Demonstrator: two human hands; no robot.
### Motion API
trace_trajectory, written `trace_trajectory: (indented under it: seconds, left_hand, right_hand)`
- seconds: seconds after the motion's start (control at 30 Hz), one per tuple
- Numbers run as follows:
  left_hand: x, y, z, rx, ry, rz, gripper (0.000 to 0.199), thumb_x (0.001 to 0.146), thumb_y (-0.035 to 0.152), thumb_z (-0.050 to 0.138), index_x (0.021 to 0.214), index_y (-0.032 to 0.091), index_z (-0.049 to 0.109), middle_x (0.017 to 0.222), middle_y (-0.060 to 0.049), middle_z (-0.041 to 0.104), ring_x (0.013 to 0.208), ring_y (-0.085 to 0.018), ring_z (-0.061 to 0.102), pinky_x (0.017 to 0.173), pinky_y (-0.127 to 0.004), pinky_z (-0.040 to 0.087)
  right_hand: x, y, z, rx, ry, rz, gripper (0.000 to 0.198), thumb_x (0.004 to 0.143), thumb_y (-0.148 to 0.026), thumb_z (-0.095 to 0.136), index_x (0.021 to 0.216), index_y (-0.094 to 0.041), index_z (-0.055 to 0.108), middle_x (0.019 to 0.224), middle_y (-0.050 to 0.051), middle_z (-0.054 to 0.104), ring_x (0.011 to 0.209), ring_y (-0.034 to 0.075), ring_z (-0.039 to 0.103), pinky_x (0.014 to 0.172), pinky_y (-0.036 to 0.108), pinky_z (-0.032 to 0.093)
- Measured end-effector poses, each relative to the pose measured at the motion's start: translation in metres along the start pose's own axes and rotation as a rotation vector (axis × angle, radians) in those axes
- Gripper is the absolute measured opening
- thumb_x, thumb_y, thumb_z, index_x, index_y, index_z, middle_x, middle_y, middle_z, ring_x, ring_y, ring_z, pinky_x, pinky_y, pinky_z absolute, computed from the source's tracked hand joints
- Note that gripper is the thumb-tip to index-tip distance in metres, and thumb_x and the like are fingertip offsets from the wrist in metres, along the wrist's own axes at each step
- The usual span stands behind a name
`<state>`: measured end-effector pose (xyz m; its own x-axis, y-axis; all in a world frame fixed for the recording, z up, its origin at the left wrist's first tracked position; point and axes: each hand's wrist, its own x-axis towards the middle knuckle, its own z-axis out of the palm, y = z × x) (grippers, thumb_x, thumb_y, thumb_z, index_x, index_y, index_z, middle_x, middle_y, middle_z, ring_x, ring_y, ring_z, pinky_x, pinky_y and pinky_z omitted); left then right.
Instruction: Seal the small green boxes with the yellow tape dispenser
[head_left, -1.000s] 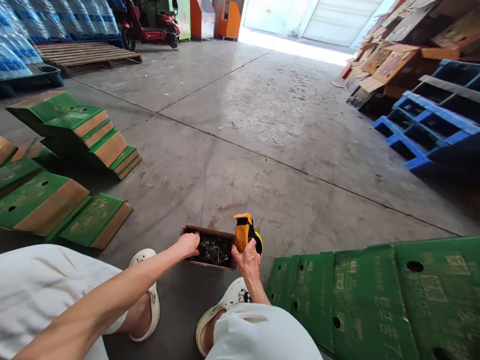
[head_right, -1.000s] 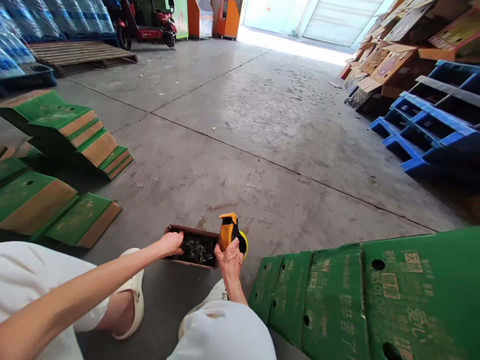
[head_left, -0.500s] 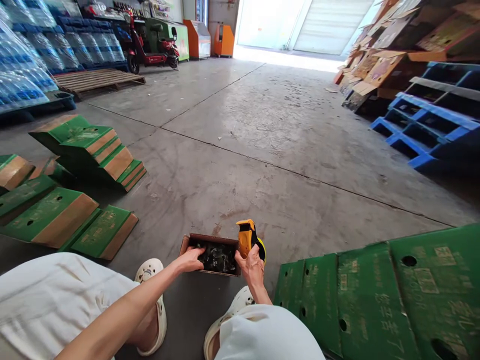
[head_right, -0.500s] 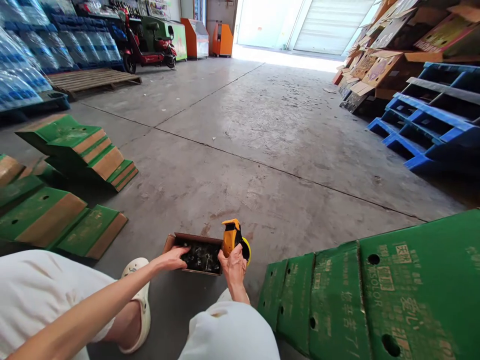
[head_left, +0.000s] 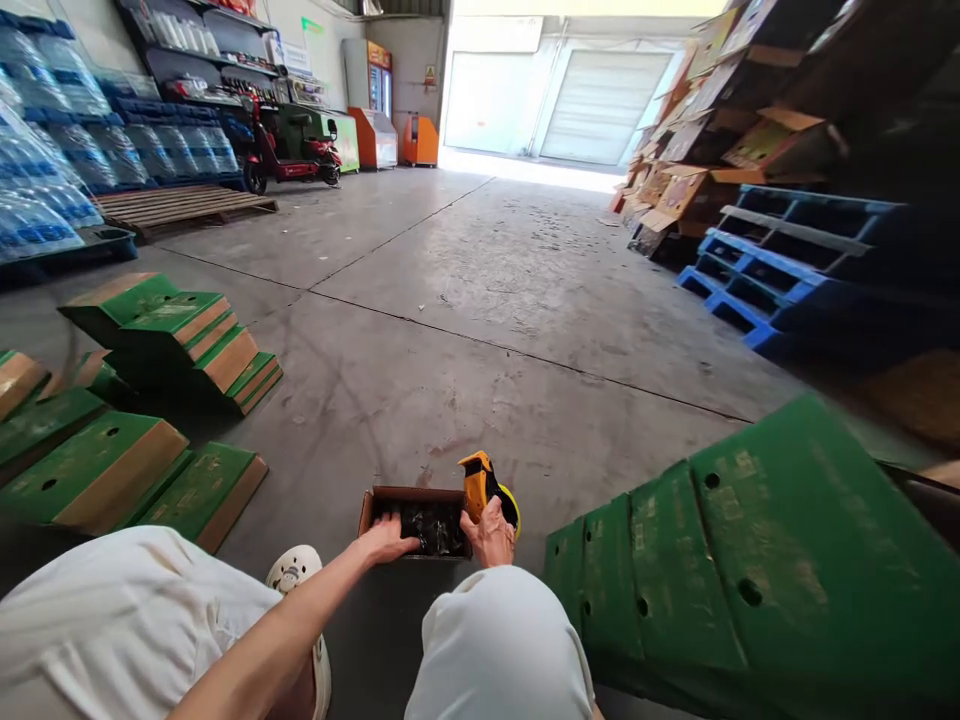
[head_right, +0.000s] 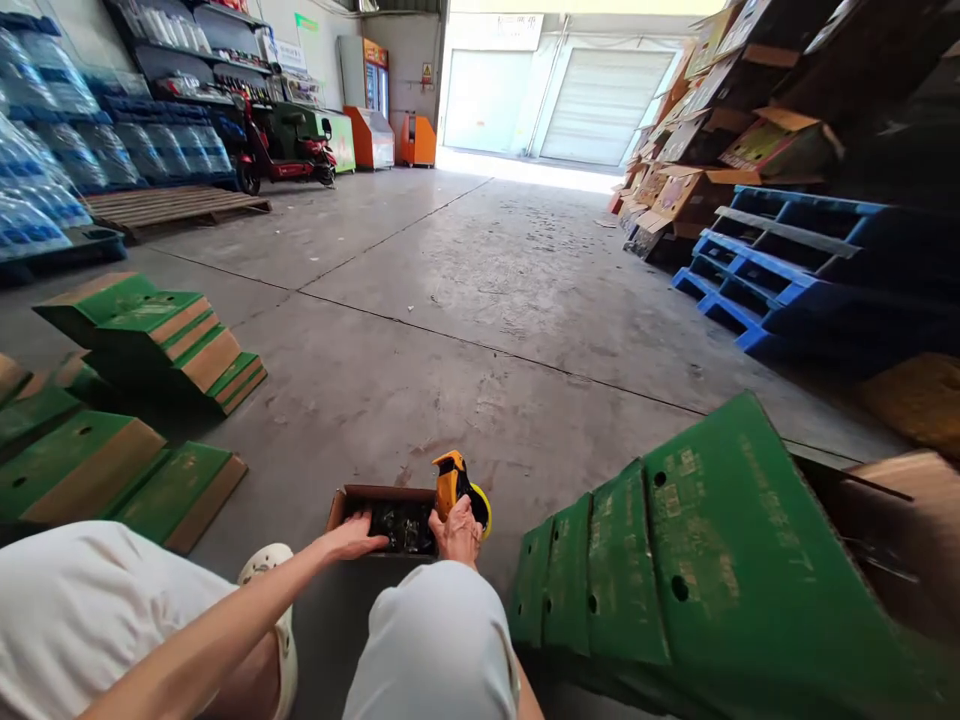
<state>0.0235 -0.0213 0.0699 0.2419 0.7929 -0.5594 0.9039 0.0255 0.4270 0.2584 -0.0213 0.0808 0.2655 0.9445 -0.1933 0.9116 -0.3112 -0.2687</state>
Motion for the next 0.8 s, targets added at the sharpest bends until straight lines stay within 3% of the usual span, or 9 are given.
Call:
trace_trajectory:
  seconds: [0.07,0.13,0.23,0.33,0.53,0.7,0.8]
  left_hand:
    - [-0.006,0.005,0.003,0.057,0.161,0.033,0.078,0.099,0.052,0.055,0.160,0.006,0.045,0.162,-0.027,0.047,0.151,-0.043,0.043,0.124,-0.053,0.035]
    - [-0.008,0.011,0.002,0.146,0.272,0.159,0.069,0.098,0.044,0.060,0.160,0.016,0.046,0.159,-0.020,0.052,0.148,-0.039,0.044,0.125,-0.053,0.033]
    - [0.000,0.024,-0.006,0.263,0.192,0.425,0.068,0.094,0.018,0.061,0.159,0.031,0.049,0.144,-0.011,0.063,0.135,-0.031,0.055,0.114,-0.046,0.046]
    - [0.017,0.035,-0.012,0.353,0.071,0.580,0.066,0.094,0.012,0.058,0.155,0.037,0.052,0.143,-0.010,0.063,0.136,-0.031,0.055,0.108,-0.045,0.051]
    - [0.043,0.033,-0.005,0.399,0.077,0.524,0.043,0.094,0.025,0.073,0.136,0.032,0.064,0.145,-0.009,0.060,0.124,-0.029,0.066,0.102,-0.039,0.057]
    - [0.042,0.026,-0.012,0.446,0.124,0.568,0.025,0.105,0.018,0.053,0.122,0.023,0.070,0.118,-0.012,0.070,0.110,-0.026,0.069,0.099,-0.038,0.055]
    - [0.040,0.033,-0.012,0.487,0.106,0.623,0.024,0.106,0.022,0.052,0.110,0.022,0.075,0.117,-0.014,0.070,0.118,-0.030,0.064,0.100,-0.041,0.053]
  right_hand:
    - [0.000,-0.001,-0.001,0.008,-0.011,0.003,0.043,0.102,-0.041,0.062,0.132,-0.013,0.051,0.130,0.021,0.072,0.124,0.031,0.071,0.093,0.034,0.047]
    - [0.000,-0.002,-0.002,0.012,-0.024,0.012,0.043,0.102,-0.042,0.061,0.131,-0.013,0.051,0.129,0.021,0.073,0.122,0.031,0.072,0.093,0.034,0.047]
    - [0.001,-0.001,-0.001,0.002,-0.023,0.016,0.044,0.102,-0.044,0.061,0.130,-0.011,0.051,0.125,0.021,0.074,0.117,0.032,0.074,0.092,0.035,0.048]
    - [0.002,0.002,0.003,0.001,0.010,-0.019,0.044,0.103,-0.045,0.059,0.130,-0.012,0.050,0.121,0.021,0.076,0.113,0.032,0.076,0.089,0.035,0.050]
    - [0.006,0.009,0.011,0.025,0.011,-0.026,0.046,0.100,-0.046,0.061,0.130,-0.013,0.048,0.115,0.021,0.078,0.111,0.033,0.077,0.086,0.035,0.052]
    - [0.009,0.011,0.015,0.062,-0.012,-0.010,0.049,0.100,-0.048,0.062,0.131,-0.013,0.046,0.116,0.020,0.078,0.112,0.032,0.077,0.087,0.034,0.053]
    - [0.009,0.012,0.016,0.060,-0.015,-0.005,0.052,0.099,-0.048,0.064,0.132,-0.013,0.045,0.117,0.020,0.078,0.113,0.033,0.076,0.089,0.035,0.053]
